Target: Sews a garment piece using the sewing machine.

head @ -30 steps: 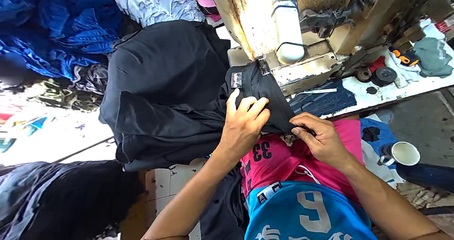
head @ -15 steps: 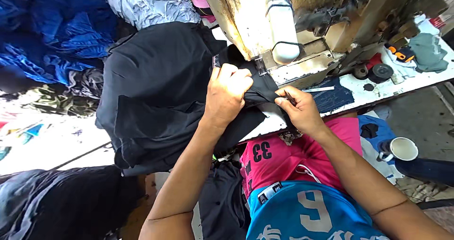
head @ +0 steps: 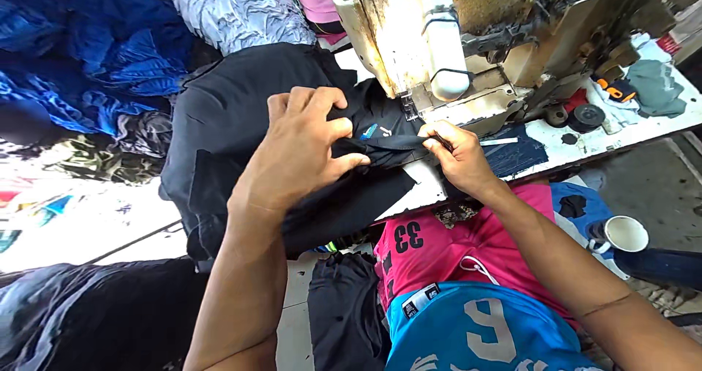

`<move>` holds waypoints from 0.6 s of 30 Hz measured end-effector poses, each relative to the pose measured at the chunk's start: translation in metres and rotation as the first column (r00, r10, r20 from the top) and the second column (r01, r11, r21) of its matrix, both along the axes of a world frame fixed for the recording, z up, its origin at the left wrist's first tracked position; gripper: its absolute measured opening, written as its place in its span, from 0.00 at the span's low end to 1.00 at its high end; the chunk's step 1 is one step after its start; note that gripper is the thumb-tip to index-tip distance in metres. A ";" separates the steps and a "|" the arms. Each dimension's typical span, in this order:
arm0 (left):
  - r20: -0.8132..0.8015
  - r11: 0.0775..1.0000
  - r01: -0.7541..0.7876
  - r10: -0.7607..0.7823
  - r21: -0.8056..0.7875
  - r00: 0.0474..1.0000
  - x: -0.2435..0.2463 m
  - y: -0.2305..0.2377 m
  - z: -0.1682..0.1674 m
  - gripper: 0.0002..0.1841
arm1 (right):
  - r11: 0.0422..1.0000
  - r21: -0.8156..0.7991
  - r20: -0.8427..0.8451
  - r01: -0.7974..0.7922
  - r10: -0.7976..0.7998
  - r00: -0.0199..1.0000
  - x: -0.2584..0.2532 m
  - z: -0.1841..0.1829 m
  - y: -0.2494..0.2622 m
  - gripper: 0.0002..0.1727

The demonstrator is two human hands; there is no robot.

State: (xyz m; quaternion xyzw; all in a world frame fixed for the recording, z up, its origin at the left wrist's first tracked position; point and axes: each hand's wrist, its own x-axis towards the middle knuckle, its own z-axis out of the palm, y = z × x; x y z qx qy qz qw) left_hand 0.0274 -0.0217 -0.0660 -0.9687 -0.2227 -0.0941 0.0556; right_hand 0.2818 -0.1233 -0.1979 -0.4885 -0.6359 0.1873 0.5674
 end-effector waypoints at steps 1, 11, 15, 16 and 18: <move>0.036 0.999 0.053 -0.052 -0.007 0.998 -0.003 -0.006 0.006 0.23 | 1.000 -0.017 0.056 -0.014 0.015 0.998 0.002 0.004 -0.003 0.09; 0.317 0.876 0.373 -0.276 -0.307 0.907 0.032 -0.076 -0.068 0.14 | 0.952 -0.109 0.199 -0.286 0.303 0.932 0.017 0.012 -0.069 0.07; 0.361 0.995 0.095 -0.087 -0.004 0.929 0.050 -0.082 -0.106 0.31 | 0.978 -0.088 0.098 -0.191 0.200 0.975 0.014 -0.004 -0.080 0.06; 0.332 0.998 0.046 -0.059 0.045 0.942 0.053 -0.080 -0.114 0.33 | 0.981 -0.086 0.075 -0.175 0.182 0.980 0.012 -0.006 -0.082 0.06; 0.294 0.992 -0.019 -0.018 0.124 0.956 0.054 -0.071 -0.126 0.28 | 0.985 -0.102 0.044 -0.142 0.147 0.988 0.010 -0.008 -0.084 0.06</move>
